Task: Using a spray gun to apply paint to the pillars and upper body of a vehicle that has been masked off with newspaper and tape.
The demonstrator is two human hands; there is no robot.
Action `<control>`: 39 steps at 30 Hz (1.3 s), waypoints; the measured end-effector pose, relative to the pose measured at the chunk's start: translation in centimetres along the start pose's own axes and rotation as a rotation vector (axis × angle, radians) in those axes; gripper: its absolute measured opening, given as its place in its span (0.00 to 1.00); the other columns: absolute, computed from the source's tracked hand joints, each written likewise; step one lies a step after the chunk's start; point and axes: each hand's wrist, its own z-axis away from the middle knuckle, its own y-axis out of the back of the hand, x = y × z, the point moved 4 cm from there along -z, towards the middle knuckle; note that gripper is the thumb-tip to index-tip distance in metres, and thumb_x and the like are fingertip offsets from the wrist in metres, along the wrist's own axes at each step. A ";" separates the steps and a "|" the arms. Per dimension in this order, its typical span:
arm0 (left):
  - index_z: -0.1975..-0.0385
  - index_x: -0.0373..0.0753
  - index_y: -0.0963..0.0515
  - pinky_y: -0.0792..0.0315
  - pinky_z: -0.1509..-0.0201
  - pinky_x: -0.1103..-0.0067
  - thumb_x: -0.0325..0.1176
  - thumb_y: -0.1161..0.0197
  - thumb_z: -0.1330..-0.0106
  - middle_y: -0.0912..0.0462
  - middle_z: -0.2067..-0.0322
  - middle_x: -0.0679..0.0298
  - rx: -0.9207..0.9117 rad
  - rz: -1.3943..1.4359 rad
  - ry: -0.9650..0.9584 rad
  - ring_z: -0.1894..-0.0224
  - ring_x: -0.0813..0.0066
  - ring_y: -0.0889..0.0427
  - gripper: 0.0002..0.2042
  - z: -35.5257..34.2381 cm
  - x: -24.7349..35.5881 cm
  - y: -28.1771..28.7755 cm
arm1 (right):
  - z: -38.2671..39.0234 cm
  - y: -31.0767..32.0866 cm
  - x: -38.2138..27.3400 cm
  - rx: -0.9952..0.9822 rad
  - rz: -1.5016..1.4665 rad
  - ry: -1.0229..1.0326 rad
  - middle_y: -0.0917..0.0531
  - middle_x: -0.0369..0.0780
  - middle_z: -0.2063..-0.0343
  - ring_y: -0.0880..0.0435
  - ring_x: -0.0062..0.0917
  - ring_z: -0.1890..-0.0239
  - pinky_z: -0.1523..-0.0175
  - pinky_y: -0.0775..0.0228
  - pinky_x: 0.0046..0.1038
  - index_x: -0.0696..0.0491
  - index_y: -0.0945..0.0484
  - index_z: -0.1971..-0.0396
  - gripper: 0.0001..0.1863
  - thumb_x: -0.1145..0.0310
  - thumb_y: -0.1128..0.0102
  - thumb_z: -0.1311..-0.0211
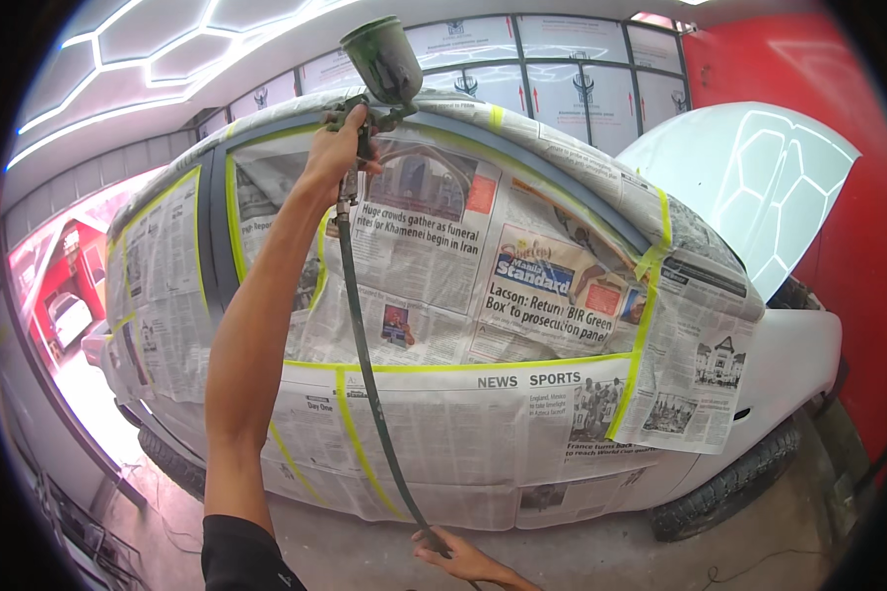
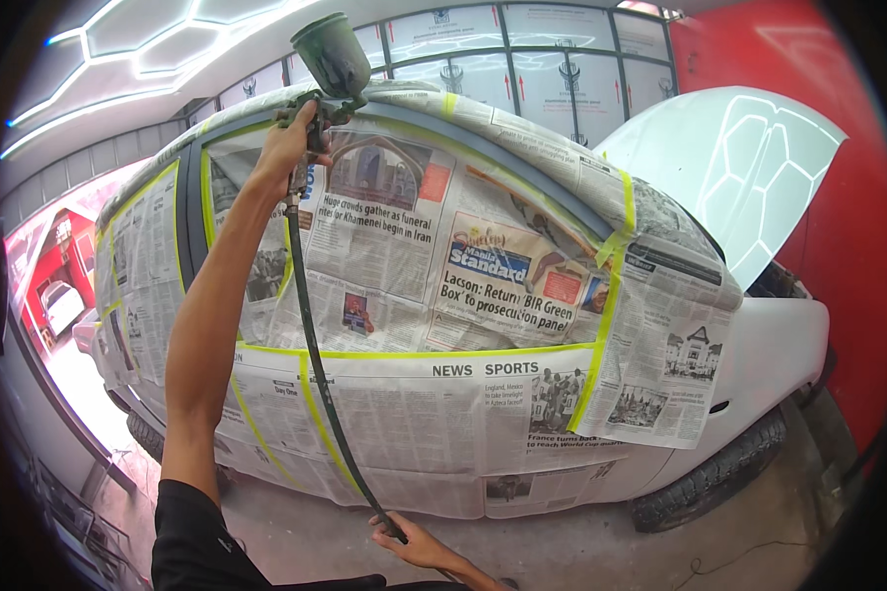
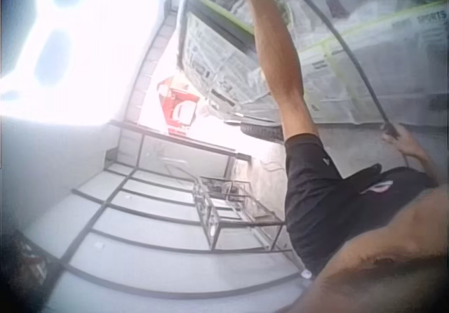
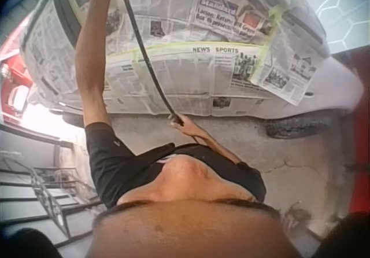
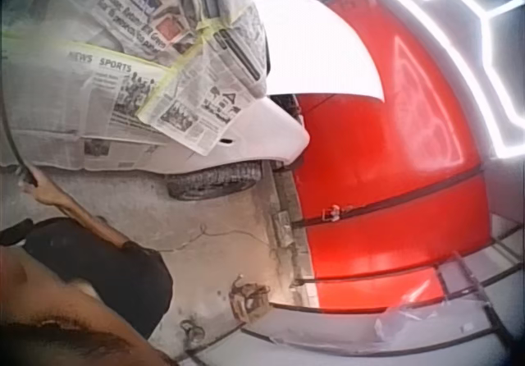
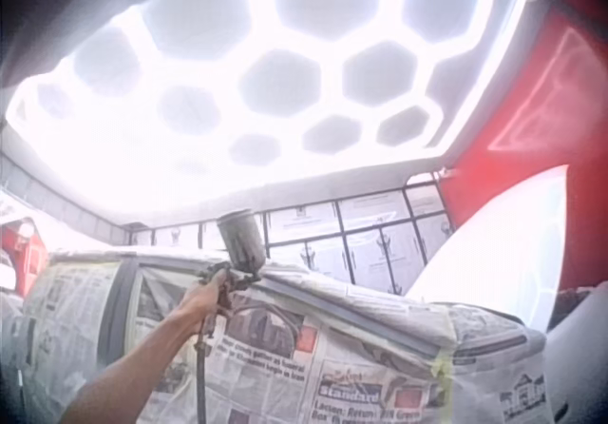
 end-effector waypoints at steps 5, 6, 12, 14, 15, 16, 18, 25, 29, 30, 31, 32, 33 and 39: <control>0.65 0.31 0.24 0.25 0.79 0.82 0.48 0.49 0.30 0.23 0.79 0.62 -0.028 0.004 -0.005 0.82 0.76 0.23 0.21 0.1 0.1 -1.0 | -0.2 0.2 0.7 -0.012 -0.003 -0.008 0.23 0.37 0.62 0.25 0.21 0.53 0.41 0.38 0.28 0.53 0.30 0.48 0.20 0.58 0.43 0.35; 0.65 0.31 0.24 0.25 0.79 0.82 0.48 0.50 0.30 0.23 0.79 0.62 -0.038 0.018 -0.015 0.83 0.75 0.23 0.22 0.0 0.0 -1.1 | -0.2 0.2 0.8 -0.013 -0.004 -0.007 0.23 0.37 0.62 0.25 0.21 0.53 0.41 0.38 0.28 0.53 0.30 0.48 0.20 0.58 0.43 0.35; 0.64 0.31 0.24 0.25 0.79 0.81 0.49 0.50 0.30 0.23 0.80 0.62 -0.024 -0.002 -0.023 0.83 0.75 0.24 0.22 0.0 0.0 -1.0 | -0.3 0.4 0.6 -0.001 0.000 -0.012 0.23 0.37 0.62 0.25 0.22 0.53 0.41 0.38 0.28 0.54 0.30 0.48 0.21 0.58 0.42 0.35; 0.64 0.31 0.24 0.25 0.80 0.81 0.49 0.50 0.30 0.23 0.80 0.62 -0.007 -0.011 -0.007 0.84 0.74 0.24 0.22 0.0 0.0 -0.8 | -0.4 0.5 0.8 -0.010 0.003 -0.005 0.23 0.37 0.62 0.25 0.22 0.53 0.41 0.38 0.28 0.54 0.30 0.48 0.21 0.59 0.42 0.35; 0.64 0.32 0.24 0.25 0.81 0.80 0.49 0.50 0.30 0.23 0.80 0.62 0.013 -0.020 0.008 0.84 0.74 0.24 0.21 -0.1 -0.1 -0.7 | -0.4 0.5 0.8 -0.010 0.003 -0.004 0.23 0.37 0.62 0.25 0.22 0.53 0.41 0.38 0.28 0.54 0.30 0.48 0.21 0.59 0.42 0.35; 0.64 0.32 0.24 0.25 0.81 0.80 0.49 0.50 0.30 0.23 0.80 0.62 0.013 -0.020 0.007 0.84 0.74 0.24 0.21 -0.1 -0.1 -0.6 | -0.4 0.5 0.8 -0.013 -0.006 0.000 0.23 0.37 0.62 0.25 0.21 0.53 0.41 0.38 0.27 0.54 0.30 0.48 0.21 0.59 0.42 0.35; 0.65 0.33 0.24 0.26 0.82 0.80 0.49 0.49 0.31 0.23 0.80 0.62 0.021 -0.022 -0.027 0.85 0.74 0.24 0.21 -0.2 0.0 -0.2 | -0.5 0.4 0.7 -0.021 -0.014 0.005 0.23 0.37 0.62 0.25 0.21 0.53 0.41 0.38 0.27 0.54 0.30 0.48 0.21 0.59 0.42 0.35; 0.65 0.33 0.23 0.25 0.82 0.80 0.49 0.49 0.31 0.23 0.80 0.62 0.087 -0.091 -0.057 0.84 0.74 0.24 0.21 0.2 0.5 0.6 | -0.5 0.4 0.1 -0.020 0.006 -0.013 0.23 0.37 0.62 0.25 0.22 0.53 0.42 0.38 0.28 0.53 0.31 0.48 0.21 0.58 0.42 0.35; 0.66 0.33 0.23 0.24 0.80 0.81 0.48 0.49 0.30 0.23 0.79 0.63 0.097 -0.092 -0.051 0.83 0.75 0.23 0.21 0.4 0.7 0.9 | -0.4 0.3 0.0 -0.026 0.013 -0.012 0.23 0.37 0.63 0.25 0.22 0.52 0.41 0.38 0.29 0.53 0.31 0.48 0.21 0.57 0.42 0.35; 0.66 0.33 0.23 0.23 0.80 0.81 0.48 0.49 0.30 0.23 0.79 0.63 0.088 -0.086 -0.051 0.82 0.76 0.23 0.21 0.5 0.8 0.8 | -0.4 0.3 0.1 -0.027 0.014 -0.012 0.23 0.37 0.63 0.25 0.22 0.52 0.41 0.38 0.29 0.53 0.31 0.48 0.21 0.57 0.42 0.35; 0.66 0.33 0.23 0.23 0.80 0.81 0.48 0.49 0.30 0.23 0.79 0.63 0.090 -0.086 -0.051 0.82 0.76 0.23 0.21 0.5 0.9 0.8 | -0.4 0.2 0.1 -0.031 0.011 -0.010 0.23 0.37 0.62 0.25 0.22 0.52 0.41 0.38 0.29 0.53 0.31 0.48 0.21 0.57 0.42 0.35; 0.65 0.33 0.23 0.23 0.79 0.81 0.48 0.49 0.30 0.22 0.79 0.62 0.068 -0.072 -0.034 0.82 0.76 0.23 0.21 0.5 0.9 0.6 | -0.4 0.1 0.2 -0.036 0.008 -0.007 0.23 0.37 0.62 0.25 0.22 0.52 0.41 0.38 0.29 0.53 0.31 0.48 0.21 0.57 0.42 0.35; 0.65 0.33 0.23 0.23 0.79 0.81 0.48 0.49 0.30 0.22 0.79 0.62 0.047 -0.059 -0.018 0.81 0.76 0.23 0.21 0.5 0.9 0.5 | -0.4 0.1 0.2 -0.038 0.009 -0.007 0.23 0.37 0.62 0.25 0.22 0.52 0.41 0.38 0.29 0.53 0.31 0.48 0.21 0.57 0.42 0.35; 0.67 0.30 0.25 0.22 0.80 0.80 0.47 0.50 0.29 0.24 0.80 0.61 -0.053 0.048 -0.011 0.80 0.74 0.23 0.21 0.9 1.2 -0.6 | -0.2 0.0 0.1 -0.044 0.008 -0.021 0.23 0.37 0.62 0.25 0.22 0.52 0.41 0.38 0.28 0.54 0.31 0.47 0.21 0.58 0.43 0.35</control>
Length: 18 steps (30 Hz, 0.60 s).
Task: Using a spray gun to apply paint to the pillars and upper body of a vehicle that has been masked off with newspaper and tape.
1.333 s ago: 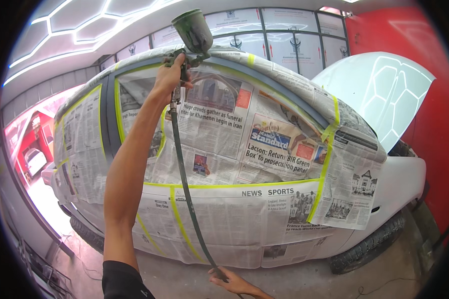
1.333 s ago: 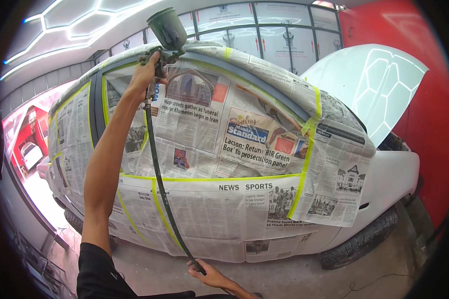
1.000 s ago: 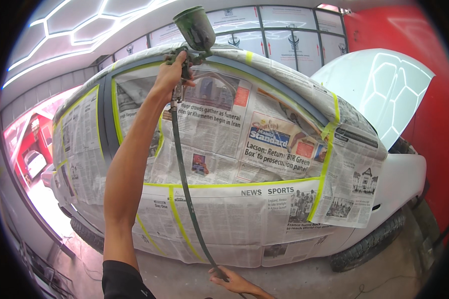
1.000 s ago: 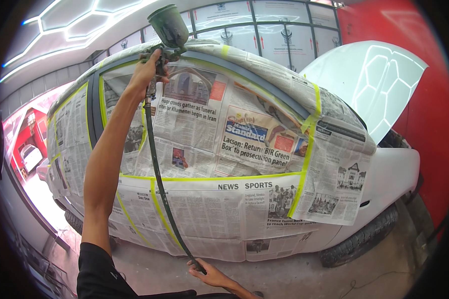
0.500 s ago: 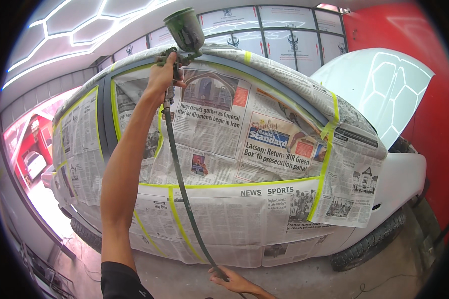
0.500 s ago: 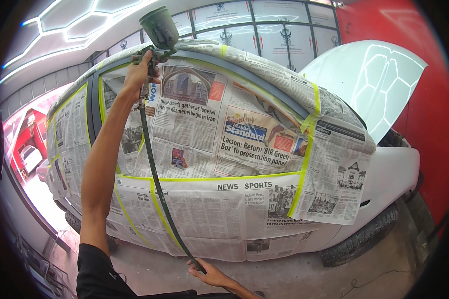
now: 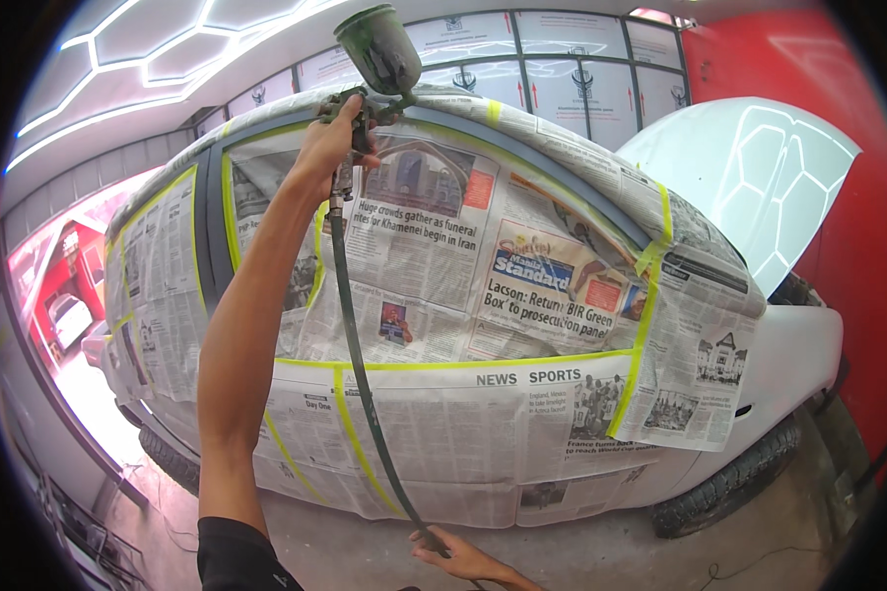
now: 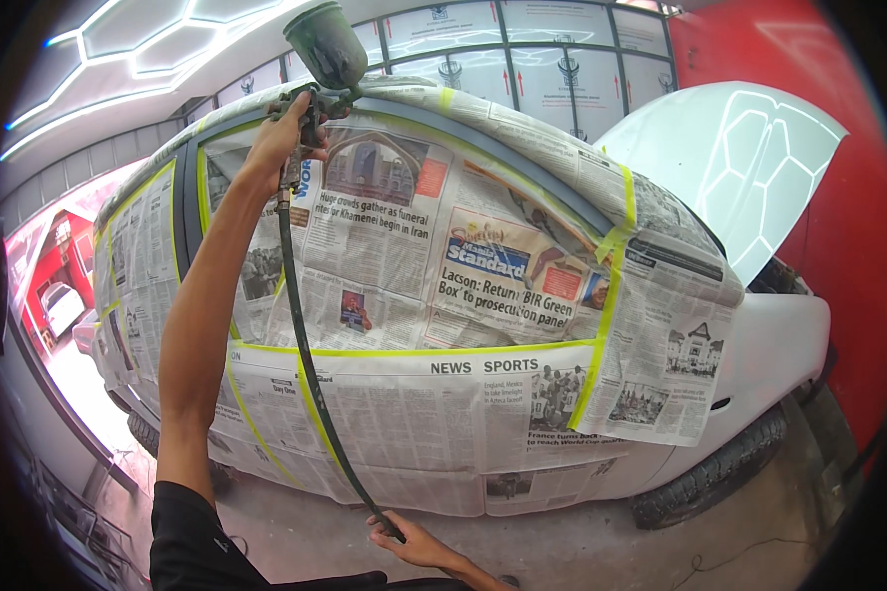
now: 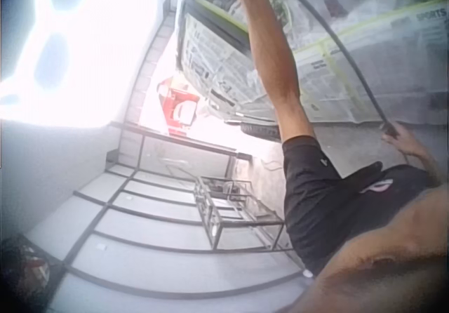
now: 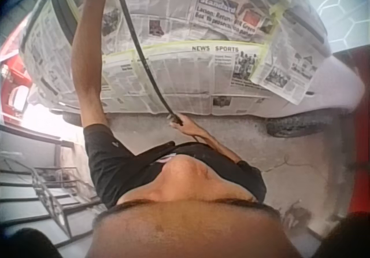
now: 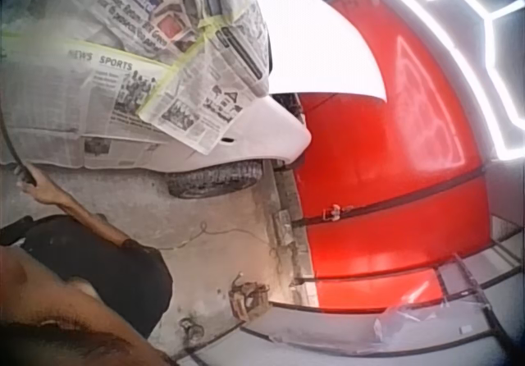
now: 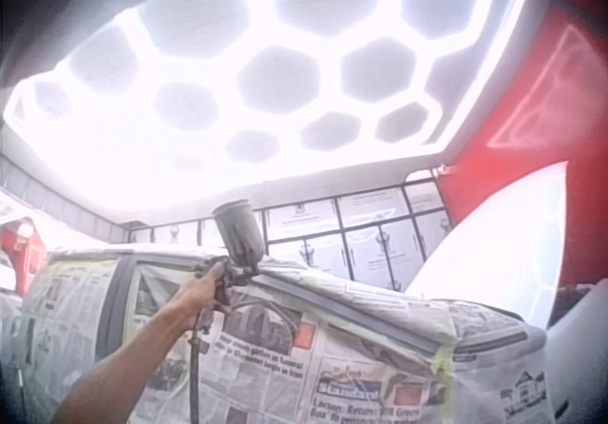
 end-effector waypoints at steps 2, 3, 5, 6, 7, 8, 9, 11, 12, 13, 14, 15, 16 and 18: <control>0.67 0.30 0.25 0.22 0.80 0.79 0.47 0.50 0.29 0.24 0.80 0.61 -0.013 0.010 0.002 0.79 0.74 0.23 0.21 0.1 0.1 -0.1 | 0.1 0.0 0.0 -0.005 0.009 0.000 0.23 0.37 0.62 0.25 0.22 0.52 0.41 0.38 0.28 0.54 0.30 0.47 0.21 0.57 0.43 0.34; 0.67 0.30 0.25 0.21 0.80 0.79 0.46 0.51 0.29 0.24 0.80 0.61 -0.026 0.019 0.004 0.79 0.74 0.23 0.21 0.2 0.2 -0.2 | 0.1 0.0 0.1 -0.004 0.008 -0.001 0.23 0.37 0.62 0.25 0.22 0.52 0.41 0.38 0.28 0.54 0.30 0.47 0.21 0.57 0.43 0.34; 0.68 0.30 0.25 0.21 0.80 0.79 0.47 0.50 0.29 0.24 0.80 0.61 -0.015 0.001 0.003 0.79 0.74 0.23 0.21 0.4 0.5 0.0 | 0.2 0.0 0.3 -0.002 0.021 0.011 0.23 0.37 0.62 0.25 0.22 0.52 0.41 0.38 0.28 0.54 0.31 0.47 0.21 0.57 0.43 0.34; 0.68 0.30 0.25 0.22 0.80 0.79 0.47 0.50 0.29 0.24 0.80 0.61 -0.003 -0.018 0.002 0.80 0.74 0.23 0.21 0.5 0.5 0.1 | 0.2 0.1 0.4 -0.002 0.021 0.010 0.23 0.37 0.62 0.25 0.22 0.52 0.41 0.38 0.28 0.54 0.31 0.47 0.21 0.57 0.43 0.34; 0.68 0.30 0.25 0.22 0.80 0.79 0.47 0.50 0.29 0.24 0.80 0.61 -0.002 -0.017 0.002 0.80 0.74 0.23 0.21 0.5 0.6 0.1 | 0.3 0.1 0.3 -0.001 0.019 0.011 0.23 0.37 0.62 0.25 0.22 0.52 0.41 0.38 0.29 0.54 0.31 0.47 0.21 0.57 0.43 0.34; 0.68 0.30 0.25 0.22 0.80 0.79 0.47 0.50 0.30 0.24 0.80 0.61 0.040 -0.038 -0.002 0.80 0.74 0.23 0.21 0.5 0.6 0.5 | 0.3 0.1 0.3 -0.001 0.017 0.013 0.23 0.37 0.62 0.25 0.22 0.52 0.41 0.38 0.29 0.54 0.31 0.47 0.22 0.57 0.43 0.35; 0.68 0.30 0.25 0.22 0.81 0.79 0.47 0.49 0.30 0.24 0.80 0.61 0.082 -0.058 -0.007 0.80 0.74 0.23 0.21 0.4 0.6 0.9 | 0.3 0.0 0.2 -0.004 0.019 0.012 0.23 0.37 0.62 0.25 0.22 0.52 0.41 0.38 0.29 0.54 0.31 0.47 0.22 0.57 0.43 0.35; 0.68 0.30 0.25 0.23 0.81 0.79 0.47 0.49 0.30 0.24 0.80 0.61 0.140 -0.096 -0.031 0.81 0.74 0.23 0.21 0.3 0.7 1.6 | 0.3 0.0 0.1 0.006 0.020 0.016 0.23 0.37 0.62 0.25 0.22 0.52 0.41 0.38 0.29 0.54 0.31 0.47 0.22 0.57 0.43 0.35; 0.67 0.30 0.25 0.23 0.81 0.79 0.47 0.49 0.30 0.24 0.80 0.60 0.195 -0.133 -0.053 0.81 0.74 0.23 0.21 0.3 0.8 2.2 | 0.3 0.0 0.1 0.005 0.023 0.015 0.23 0.37 0.62 0.25 0.22 0.52 0.41 0.38 0.29 0.54 0.31 0.47 0.22 0.57 0.43 0.35; 0.67 0.30 0.25 0.23 0.81 0.79 0.47 0.49 0.30 0.24 0.80 0.60 0.199 -0.131 -0.054 0.81 0.74 0.23 0.21 0.3 0.8 2.7 | 0.3 0.1 0.2 0.009 0.012 0.012 0.23 0.37 0.61 0.25 0.23 0.52 0.41 0.38 0.29 0.53 0.31 0.47 0.22 0.57 0.42 0.35; 0.65 0.29 0.25 0.22 0.80 0.79 0.46 0.48 0.30 0.23 0.79 0.60 0.221 -0.162 -0.069 0.80 0.74 0.22 0.21 0.6 1.0 3.2 | 0.2 0.0 0.2 0.012 0.001 0.010 0.23 0.38 0.61 0.25 0.23 0.52 0.41 0.38 0.29 0.53 0.31 0.46 0.22 0.58 0.42 0.35; 0.64 0.29 0.24 0.22 0.80 0.79 0.46 0.48 0.30 0.23 0.79 0.61 0.244 -0.193 -0.084 0.79 0.73 0.21 0.20 0.9 1.2 3.7 | 0.2 -0.1 0.1 0.009 0.005 0.008 0.23 0.38 0.61 0.25 0.23 0.52 0.41 0.38 0.29 0.53 0.31 0.46 0.22 0.58 0.42 0.35; 0.64 0.29 0.24 0.22 0.80 0.79 0.46 0.48 0.30 0.23 0.79 0.61 0.251 -0.192 -0.084 0.79 0.73 0.21 0.20 1.3 1.3 4.2 | 0.2 -0.3 0.1 -0.003 0.006 0.008 0.23 0.38 0.61 0.25 0.23 0.51 0.41 0.38 0.29 0.53 0.31 0.46 0.22 0.58 0.42 0.35; 0.59 0.28 0.24 0.19 0.75 0.79 0.46 0.47 0.31 0.20 0.75 0.59 0.252 -0.134 -0.109 0.75 0.72 0.19 0.21 2.5 1.6 5.0 | 0.3 -0.6 0.1 -0.013 0.015 -0.001 0.23 0.38 0.61 0.25 0.23 0.51 0.41 0.38 0.29 0.52 0.31 0.46 0.22 0.57 0.42 0.35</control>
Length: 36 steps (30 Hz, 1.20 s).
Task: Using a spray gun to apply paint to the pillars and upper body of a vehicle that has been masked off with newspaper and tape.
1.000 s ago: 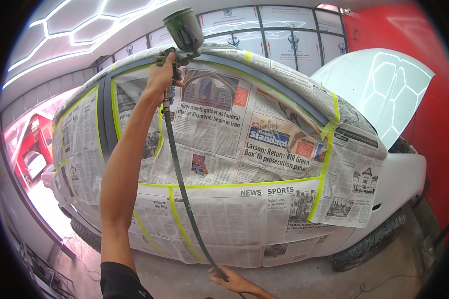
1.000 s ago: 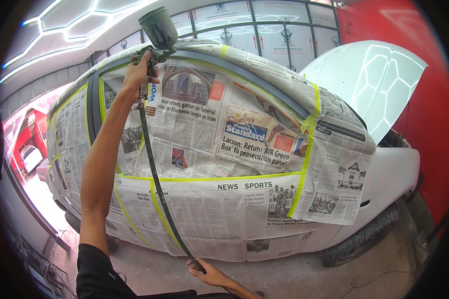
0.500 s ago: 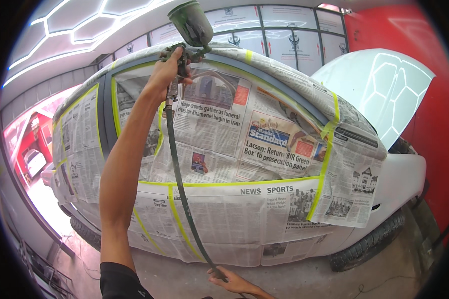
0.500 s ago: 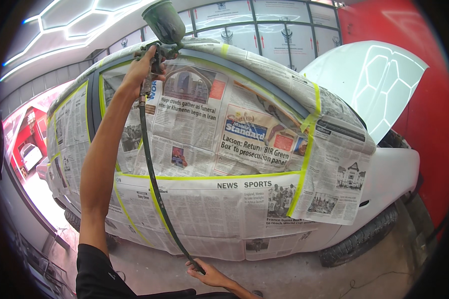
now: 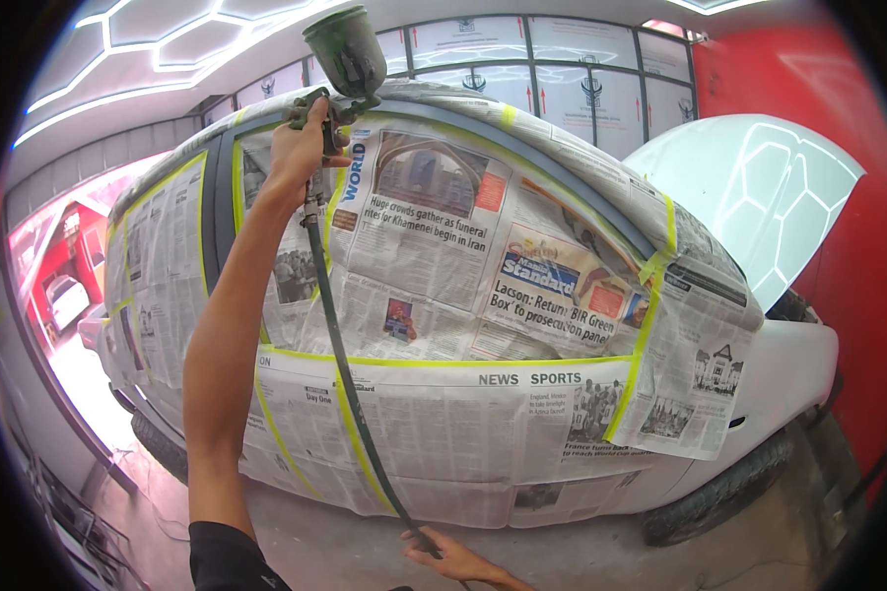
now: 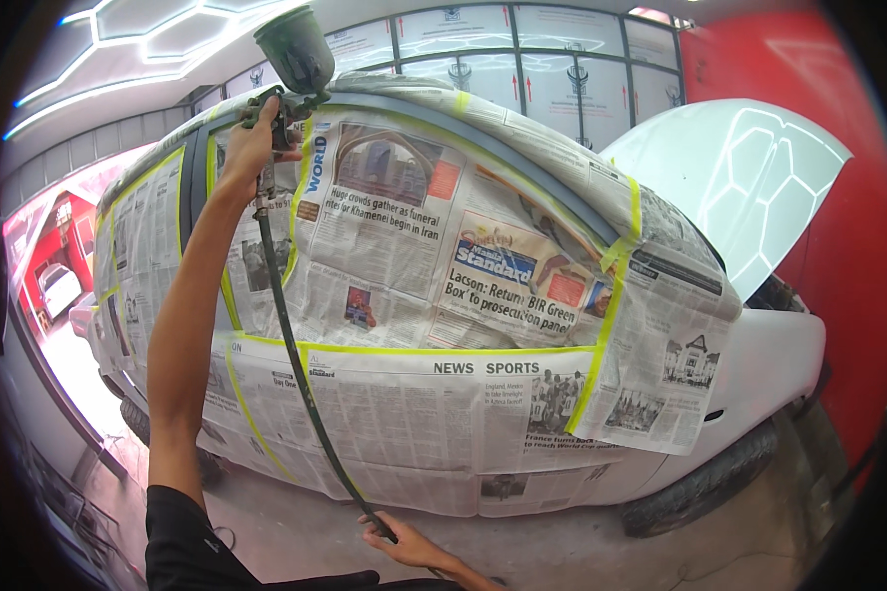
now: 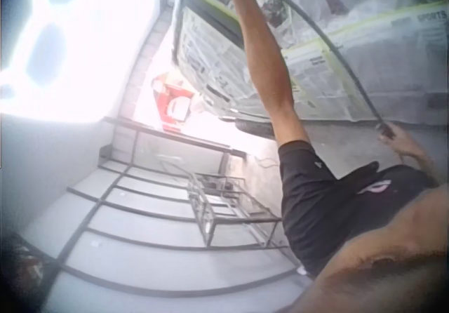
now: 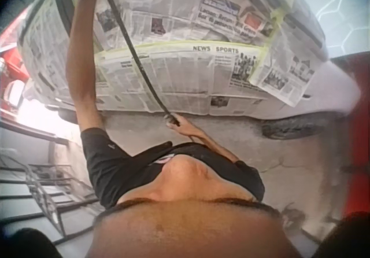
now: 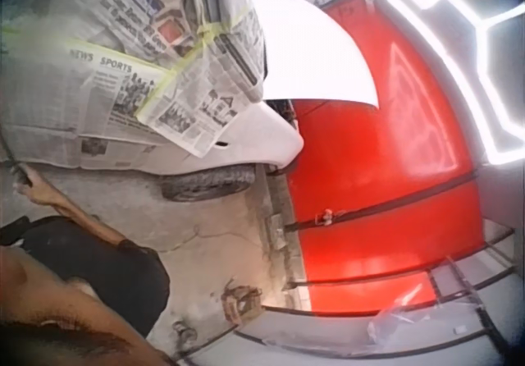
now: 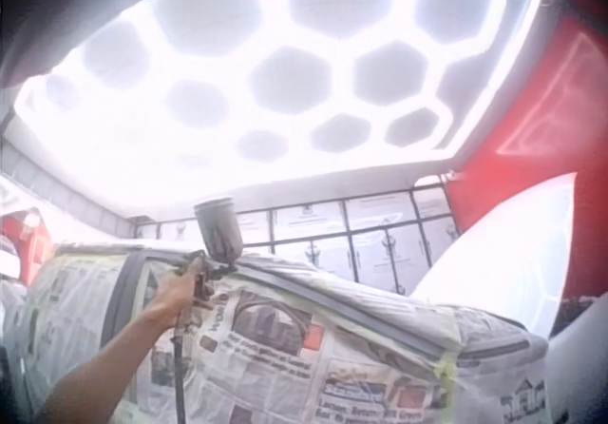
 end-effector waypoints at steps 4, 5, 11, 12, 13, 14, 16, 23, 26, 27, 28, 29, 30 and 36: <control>0.58 0.30 0.23 0.19 0.69 0.81 0.49 0.48 0.31 0.17 0.69 0.56 0.038 -0.025 0.021 0.72 0.72 0.17 0.23 2.1 -0.7 3.2 | -0.1 -1.4 1.1 -0.091 0.082 -0.088 0.23 0.37 0.61 0.26 0.23 0.52 0.42 0.38 0.29 0.52 0.30 0.46 0.22 0.54 0.45 0.34; 0.58 0.30 0.23 0.19 0.69 0.81 0.49 0.48 0.31 0.17 0.69 0.56 0.053 -0.021 0.026 0.72 0.72 0.17 0.23 2.7 -1.0 4.4 | -0.2 -1.9 1.5 -0.140 0.105 -0.121 0.23 0.37 0.62 0.26 0.23 0.53 0.42 0.38 0.29 0.52 0.30 0.46 0.23 0.53 0.46 0.34; 0.57 0.30 0.24 0.19 0.68 0.80 0.51 0.51 0.30 0.17 0.69 0.55 0.027 0.024 0.149 0.69 0.71 0.17 0.25 9.1 -2.1 10.4 | -0.5 -4.8 5.5 -0.343 0.167 -0.174 0.24 0.38 0.62 0.27 0.24 0.55 0.45 0.38 0.27 0.53 0.30 0.47 0.25 0.50 0.48 0.33; 0.57 0.30 0.24 0.19 0.68 0.80 0.51 0.51 0.30 0.17 0.69 0.55 0.040 0.032 0.154 0.69 0.71 0.17 0.25 10.5 -2.2 11.7 | -0.5 -5.3 5.4 -0.365 0.175 -0.162 0.23 0.39 0.61 0.27 0.24 0.55 0.46 0.38 0.26 0.54 0.30 0.46 0.26 0.49 0.49 0.33; 0.57 0.30 0.23 0.19 0.70 0.80 0.50 0.50 0.30 0.17 0.70 0.56 0.035 0.068 0.166 0.70 0.71 0.17 0.24 11.8 -2.7 12.4 | -0.7 -5.4 5.5 -0.358 0.185 -0.176 0.23 0.39 0.61 0.27 0.24 0.55 0.46 0.38 0.26 0.54 0.30 0.46 0.26 0.49 0.49 0.33; 0.58 0.31 0.23 0.19 0.71 0.79 0.48 0.49 0.30 0.17 0.72 0.56 0.049 0.054 0.193 0.72 0.70 0.17 0.22 13.4 -3.9 14.1 | -1.4 -7.0 5.7 -0.442 0.163 -0.198 0.23 0.40 0.59 0.27 0.25 0.54 0.46 0.37 0.27 0.55 0.31 0.45 0.26 0.49 0.50 0.32; 0.58 0.31 0.24 0.19 0.71 0.79 0.48 0.50 0.30 0.18 0.71 0.57 0.057 0.106 0.240 0.72 0.70 0.17 0.22 16.3 -5.3 16.2 | -1.4 -7.8 7.1 -0.460 0.192 -0.239 0.22 0.40 0.57 0.27 0.25 0.52 0.45 0.37 0.27 0.55 0.31 0.44 0.27 0.49 0.50 0.32; 0.56 0.28 0.26 0.18 0.70 0.75 0.44 0.51 0.28 0.18 0.67 0.57 0.169 0.213 0.378 0.69 0.66 0.16 0.20 29.2 -10.3 21.8 | -3.4 -10.7 5.6 -0.414 0.177 -0.142 0.20 0.39 0.60 0.24 0.22 0.53 0.44 0.35 0.25 0.57 0.24 0.55 0.20 0.56 0.43 0.35; 0.61 0.27 0.25 0.18 0.70 0.74 0.39 0.50 0.28 0.19 0.70 0.56 0.227 0.137 0.368 0.70 0.66 0.16 0.17 34.6 -12.5 23.4 | -5.3 -11.1 3.0 -0.317 0.349 -0.252 0.22 0.36 0.71 0.23 0.18 0.60 0.50 0.32 0.23 0.58 0.22 0.68 0.14 0.60 0.41 0.35; 0.63 0.27 0.24 0.18 0.70 0.74 0.37 0.50 0.28 0.19 0.72 0.56 0.234 0.124 0.361 0.70 0.66 0.17 0.16 36.3 -13.8 23.9 | -5.7 -11.0 2.4 -0.228 0.521 -0.361 0.24 0.34 0.76 0.24 0.17 0.64 0.53 0.32 0.23 0.58 0.23 0.74 0.14 0.62 0.41 0.35; 0.65 0.26 0.24 0.18 0.70 0.74 0.36 0.49 0.29 0.19 0.72 0.56 0.220 0.145 0.373 0.71 0.66 0.17 0.16 37.6 -14.5 23.7 | -5.8 -10.9 4.3 -0.205 0.521 -0.366 0.24 0.34 0.76 0.24 0.17 0.64 0.53 0.32 0.23 0.58 0.23 0.74 0.14 0.62 0.41 0.35; 0.68 0.25 0.25 0.18 0.70 0.73 0.35 0.48 0.29 0.19 0.72 0.57 0.216 0.160 0.383 0.71 0.66 0.17 0.16 38.9 -14.9 23.6 | -6.4 -10.8 7.2 -0.116 0.234 -0.298 0.26 0.34 0.76 0.25 0.16 0.65 0.54 0.32 0.22 0.57 0.25 0.72 0.13 0.62 0.41 0.35; 0.68 0.25 0.25 0.18 0.70 0.73 0.35 0.48 0.29 0.19 0.72 0.57 0.211 0.164 0.383 0.71 0.66 0.17 0.16 40.1 -15.5 23.5 | -7.0 -10.9 8.9 -0.032 -0.052 -0.223 0.29 0.33 0.76 0.26 0.16 0.67 0.56 0.33 0.22 0.56 0.26 0.70 0.12 0.62 0.41 0.36; 0.64 0.23 0.25 0.18 0.70 0.74 0.34 0.49 0.29 0.20 0.70 0.55 0.016 0.067 0.458 0.72 0.68 0.17 0.15 46.3 -19.9 23.7 | -9.1 -10.6 -0.6 0.456 -0.037 0.409 0.35 0.43 0.46 0.29 0.29 0.47 0.45 0.32 0.29 0.53 0.46 0.38 0.41 0.62 0.29 0.47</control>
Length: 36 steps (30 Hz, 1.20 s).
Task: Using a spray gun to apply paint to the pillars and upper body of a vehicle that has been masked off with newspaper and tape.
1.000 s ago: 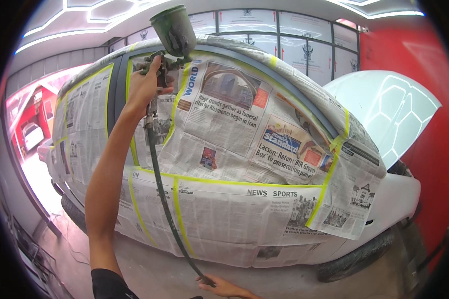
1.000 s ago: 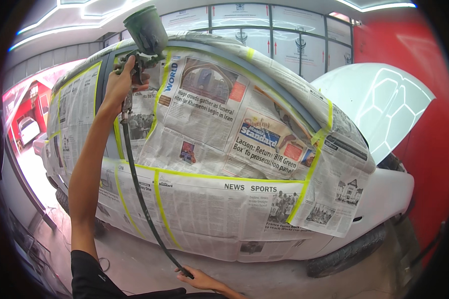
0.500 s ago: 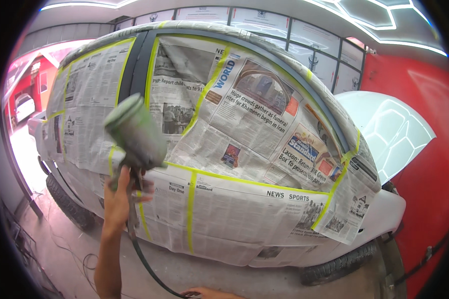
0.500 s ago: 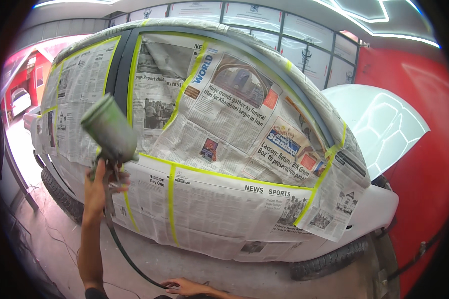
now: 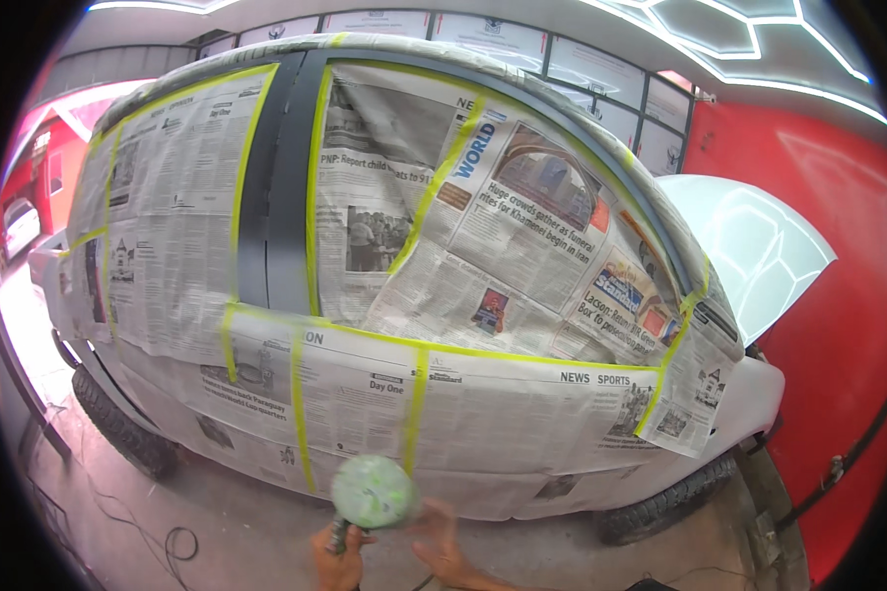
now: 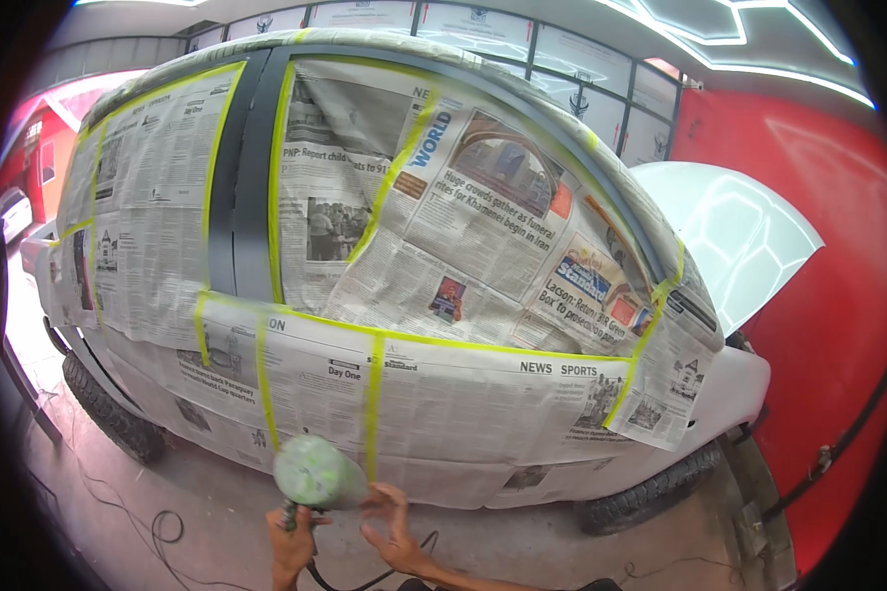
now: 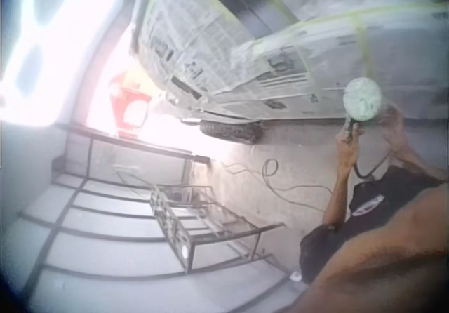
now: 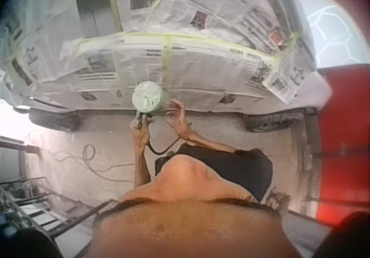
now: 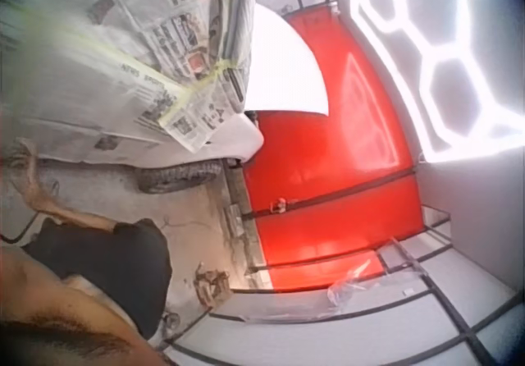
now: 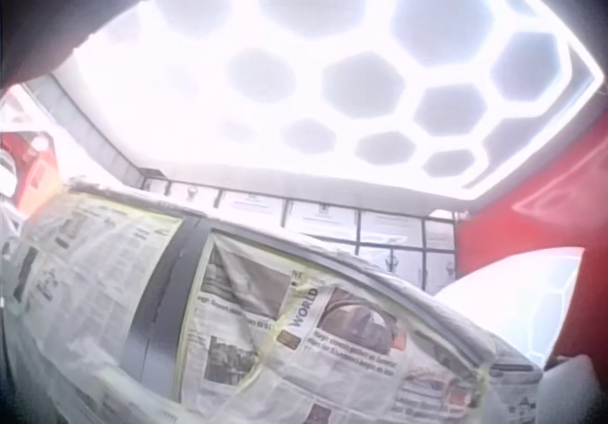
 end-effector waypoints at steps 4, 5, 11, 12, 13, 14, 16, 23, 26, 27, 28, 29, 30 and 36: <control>0.56 0.27 0.25 0.23 0.62 0.73 0.38 0.47 0.30 0.18 0.66 0.55 -0.196 -0.159 0.249 0.66 0.68 0.18 0.17 2.6 -1.5 -1.6 | -2.9 -1.5 -7.2 0.015 0.509 0.370 0.38 0.50 0.41 0.35 0.35 0.37 0.38 0.34 0.35 0.58 0.49 0.38 0.54 0.62 0.20 0.61; 0.56 0.29 0.24 0.26 0.62 0.73 0.41 0.47 0.30 0.17 0.64 0.55 -0.289 -0.334 0.297 0.67 0.66 0.18 0.19 3.6 -2.2 -1.8 | -2.8 -1.6 -7.0 0.014 0.511 0.374 0.38 0.50 0.41 0.35 0.35 0.37 0.38 0.34 0.35 0.58 0.49 0.38 0.54 0.62 0.20 0.61; 0.59 0.31 0.20 0.28 0.69 0.70 0.44 0.43 0.33 0.15 0.71 0.54 -0.241 -0.308 0.378 0.76 0.65 0.18 0.19 7.5 -12.6 -0.7 | -2.6 -0.6 -4.1 0.113 0.363 0.215 0.20 0.46 0.57 0.18 0.30 0.54 0.49 0.24 0.29 0.61 0.36 0.48 0.44 0.66 0.17 0.67; 0.59 0.31 0.20 0.28 0.69 0.70 0.44 0.43 0.33 0.15 0.71 0.54 -0.231 -0.304 0.378 0.76 0.65 0.18 0.19 7.1 -10.8 -0.7 | -2.6 -0.7 -4.0 0.116 0.361 0.220 0.19 0.45 0.59 0.18 0.28 0.55 0.49 0.24 0.29 0.61 0.34 0.49 0.42 0.68 0.18 0.66; 0.59 0.32 0.19 0.28 0.68 0.70 0.45 0.43 0.33 0.15 0.72 0.54 -0.260 -0.316 0.446 0.75 0.66 0.18 0.20 6.4 -8.2 -0.6 | -2.8 -0.9 -4.1 0.106 0.361 0.220 0.19 0.45 0.59 0.18 0.28 0.55 0.49 0.24 0.29 0.61 0.34 0.49 0.42 0.68 0.18 0.66; 0.60 0.32 0.19 0.28 0.68 0.69 0.46 0.43 0.34 0.15 0.72 0.54 -0.285 -0.329 0.513 0.75 0.68 0.18 0.20 6.1 -6.8 -0.4 | -2.9 -1.4 -4.3 0.086 0.358 0.222 0.20 0.45 0.59 0.18 0.28 0.56 0.50 0.24 0.29 0.62 0.33 0.49 0.42 0.68 0.18 0.66; 0.59 0.33 0.19 0.27 0.68 0.69 0.47 0.43 0.34 0.15 0.72 0.55 -0.270 -0.353 0.501 0.74 0.69 0.18 0.20 7.0 -9.0 0.1 | -3.0 -2.0 -4.4 0.055 0.354 0.222 0.20 0.44 0.59 0.18 0.28 0.57 0.51 0.24 0.28 0.62 0.33 0.50 0.41 0.68 0.18 0.67; 0.56 0.35 0.21 0.28 0.71 0.76 0.49 0.41 0.35 0.16 0.71 0.59 -0.283 -0.155 0.526 0.73 0.74 0.20 0.21 6.6 -4.9 0.4 | -3.2 -3.8 -7.0 0.049 0.447 0.329 0.20 0.44 0.61 0.18 0.27 0.59 0.54 0.25 0.28 0.62 0.31 0.52 0.40 0.68 0.19 0.69; 0.55 0.36 0.22 0.29 0.70 0.76 0.46 0.39 0.36 0.19 0.75 0.63 -0.277 -0.043 0.461 0.76 0.76 0.23 0.19 7.2 -6.4 -0.5 | -3.0 -3.6 -7.4 0.093 0.468 0.341 0.20 0.43 0.62 0.18 0.28 0.60 0.55 0.25 0.29 0.62 0.31 0.52 0.41 0.65 0.19 0.70; 0.55 0.36 0.22 0.29 0.70 0.76 0.46 0.39 0.36 0.19 0.75 0.63 -0.272 -0.033 0.468 0.76 0.76 0.23 0.19 7.4 -6.2 -0.6 | -2.7 -3.1 -7.4 0.128 0.490 0.343 0.20 0.44 0.62 0.19 0.28 0.61 0.55 0.24 0.29 0.62 0.32 0.52 0.42 0.63 0.19 0.70; 0.53 0.36 0.24 0.29 0.68 0.76 0.44 0.39 0.36 0.19 0.74 0.63 -0.288 0.037 0.544 0.74 0.75 0.24 0.19 7.8 -6.1 -0.8 | -2.5 -2.8 -7.4 0.119 0.497 0.335 0.20 0.44 0.62 0.19 0.28 0.61 0.55 0.24 0.29 0.62 0.32 0.52 0.42 0.63 0.19 0.70; 0.51 0.37 0.25 0.29 0.67 0.76 0.42 0.38 0.36 0.20 0.72 0.64 -0.307 0.107 0.619 0.73 0.75 0.25 0.19 8.2 -5.8 -0.9 | -2.2 -2.4 -7.2 0.159 0.468 0.272 0.21 0.44 0.62 0.19 0.28 0.61 0.55 0.24 0.29 0.63 0.32 0.53 0.43 0.62 0.19 0.71; 0.51 0.37 0.25 0.29 0.67 0.76 0.42 0.38 0.36 0.20 0.72 0.64 -0.306 0.115 0.628 0.73 0.75 0.25 0.19 8.6 -6.0 -1.1 | -1.8 -1.9 -7.0 0.200 0.439 0.208 0.21 0.44 0.62 0.19 0.28 0.61 0.55 0.24 0.30 0.63 0.32 0.53 0.44 0.60 0.19 0.72; 0.42 0.38 0.32 0.30 0.51 0.75 0.39 0.38 0.35 0.23 0.54 0.58 -0.469 0.103 0.629 0.53 0.72 0.25 0.24 8.4 -5.0 -2.8 | -0.1 -0.1 -6.6 0.300 0.377 0.214 0.22 0.45 0.60 0.20 0.29 0.58 0.55 0.24 0.30 0.63 0.35 0.51 0.46 0.57 0.20 0.71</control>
